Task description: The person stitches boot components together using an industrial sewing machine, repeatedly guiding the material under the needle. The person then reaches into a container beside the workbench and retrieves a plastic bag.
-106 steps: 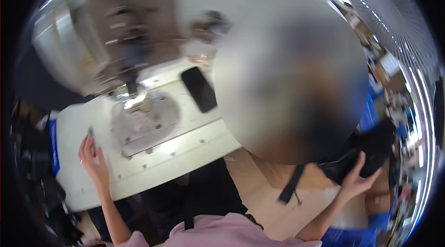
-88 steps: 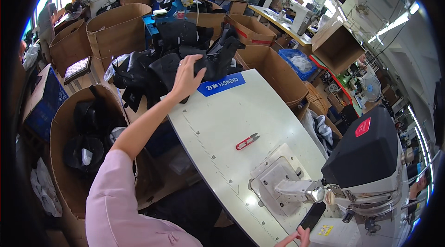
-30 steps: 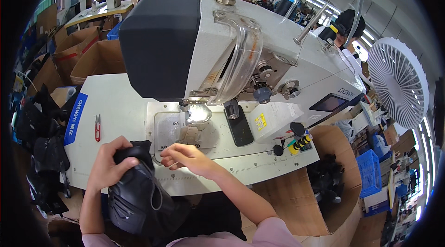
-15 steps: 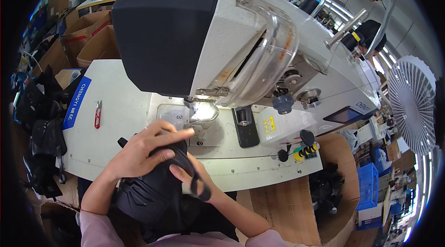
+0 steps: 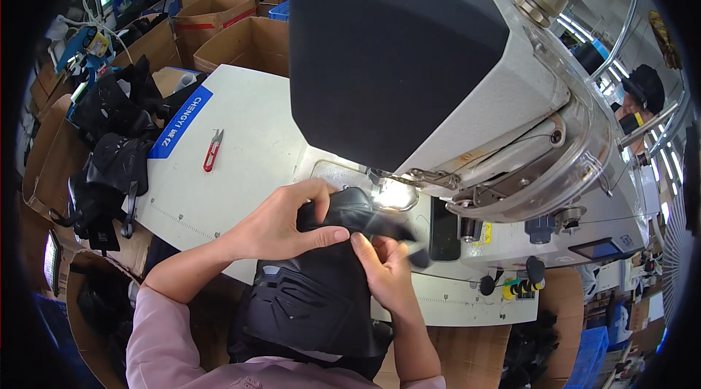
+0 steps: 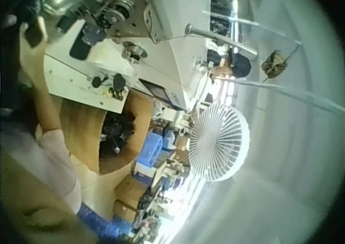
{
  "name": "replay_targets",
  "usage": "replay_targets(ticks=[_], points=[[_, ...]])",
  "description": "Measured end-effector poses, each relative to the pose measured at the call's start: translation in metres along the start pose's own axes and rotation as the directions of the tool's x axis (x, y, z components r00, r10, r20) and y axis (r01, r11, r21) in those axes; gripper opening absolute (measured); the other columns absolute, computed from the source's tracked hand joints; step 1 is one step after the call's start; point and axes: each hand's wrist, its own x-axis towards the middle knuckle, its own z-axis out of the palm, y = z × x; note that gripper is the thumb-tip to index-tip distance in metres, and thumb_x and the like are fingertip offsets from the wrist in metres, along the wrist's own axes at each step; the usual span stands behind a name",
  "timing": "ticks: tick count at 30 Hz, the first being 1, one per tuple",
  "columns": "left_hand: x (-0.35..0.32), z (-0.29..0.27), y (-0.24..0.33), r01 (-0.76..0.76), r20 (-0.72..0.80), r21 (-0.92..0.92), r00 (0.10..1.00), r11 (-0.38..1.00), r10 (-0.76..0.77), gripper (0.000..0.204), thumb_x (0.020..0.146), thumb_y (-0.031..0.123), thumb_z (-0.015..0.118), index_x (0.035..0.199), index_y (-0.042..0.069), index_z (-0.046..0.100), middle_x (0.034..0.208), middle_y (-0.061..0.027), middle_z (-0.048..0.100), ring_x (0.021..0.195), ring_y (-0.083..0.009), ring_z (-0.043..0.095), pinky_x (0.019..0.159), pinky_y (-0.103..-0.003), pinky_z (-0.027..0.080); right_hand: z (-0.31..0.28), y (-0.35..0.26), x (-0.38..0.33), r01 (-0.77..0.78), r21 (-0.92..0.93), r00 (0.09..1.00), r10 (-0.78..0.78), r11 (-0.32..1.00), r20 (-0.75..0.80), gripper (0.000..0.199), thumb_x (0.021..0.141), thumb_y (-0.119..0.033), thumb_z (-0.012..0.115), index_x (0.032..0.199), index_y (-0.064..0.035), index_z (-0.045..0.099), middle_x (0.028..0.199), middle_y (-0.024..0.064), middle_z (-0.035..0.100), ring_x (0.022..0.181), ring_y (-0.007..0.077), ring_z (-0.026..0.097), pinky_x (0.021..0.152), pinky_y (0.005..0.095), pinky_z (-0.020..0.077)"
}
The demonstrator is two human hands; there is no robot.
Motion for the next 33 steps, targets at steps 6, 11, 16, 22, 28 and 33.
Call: replay_targets(ticks=[6,11,16,22,28,33], points=[[0.009,-0.013,0.006,-0.094,0.218,-0.261,0.964,0.961,0.154,0.051,0.09,0.039,0.065,0.119,-0.001,0.056,0.119,-0.0191,0.054,0.12,-0.0282,0.051,0.099,-0.037,0.039,0.008,0.003,-0.004,0.098,-0.155,0.995,-0.096,0.983,0.019,0.011,0.097,-0.012,0.056,0.101,-0.0022,0.056,0.086,-0.0012,0.056,0.078,0.0034,0.05,0.066,0.0202,0.0412],[0.015,-0.015,0.012,0.161,0.267,-0.376,0.962,0.912,-0.06,0.041,0.087,0.033,0.066,0.062,0.001,0.063,0.116,-0.0197,0.06,0.118,-0.027,0.053,0.096,-0.037,0.039,-0.002,0.005,-0.002,-0.022,-0.052,0.999,0.024,0.998,0.029,0.011,0.098,-0.013,0.057,0.1,-0.0027,0.055,0.085,-0.0031,0.056,0.076,0.0011,0.049,0.064,0.0192,0.0402],[0.006,-0.009,0.021,0.189,0.12,0.213,0.969,0.959,-0.217,0.038,0.076,0.022,0.078,0.082,0.003,0.046,0.099,-0.0186,0.062,0.093,-0.0231,0.062,0.072,-0.032,0.046,-0.006,0.01,0.008,0.019,-0.039,1.0,-0.019,0.999,0.017,0.023,0.097,-0.016,0.058,0.107,0.0042,0.059,0.086,0.0012,0.062,0.075,0.0038,0.052,0.063,0.0205,0.0442],[0.013,-0.004,0.006,0.113,0.062,-0.112,0.992,0.987,-0.107,0.058,0.076,0.02,0.079,0.113,0.003,0.037,0.095,-0.0195,0.062,0.087,-0.0252,0.063,0.082,-0.034,0.049,0.0,-0.001,0.006,-0.023,0.153,0.999,0.02,0.988,0.026,0.016,0.097,-0.013,0.058,0.107,-0.0001,0.057,0.093,0.0018,0.062,0.082,0.0033,0.054,0.07,0.0187,0.0453],[0.029,-0.009,-0.001,0.149,0.135,-0.014,0.98,0.989,-0.146,0.06,0.074,0.019,0.079,0.122,-0.004,0.051,0.108,-0.0212,0.061,0.103,-0.0251,0.06,0.091,-0.037,0.048,-0.011,-0.001,-0.005,-0.122,0.165,0.99,0.109,0.979,0.086,0.021,0.097,-0.019,0.059,0.109,-0.001,0.058,0.092,-0.0007,0.06,0.084,0.0033,0.052,0.076,0.0199,0.0421],[0.049,-0.011,0.005,-0.04,0.005,-0.031,0.999,0.999,0.041,0.051,0.073,0.022,0.078,0.113,-0.004,0.061,0.11,-0.016,0.063,0.105,-0.0246,0.059,0.096,-0.035,0.044,-0.021,0.016,0.011,-0.076,-0.095,0.995,0.069,0.993,-0.076,0.022,0.097,-0.016,0.058,0.111,0.0013,0.061,0.093,0.0008,0.063,0.083,0.0048,0.055,0.077,0.0207,0.0442]])
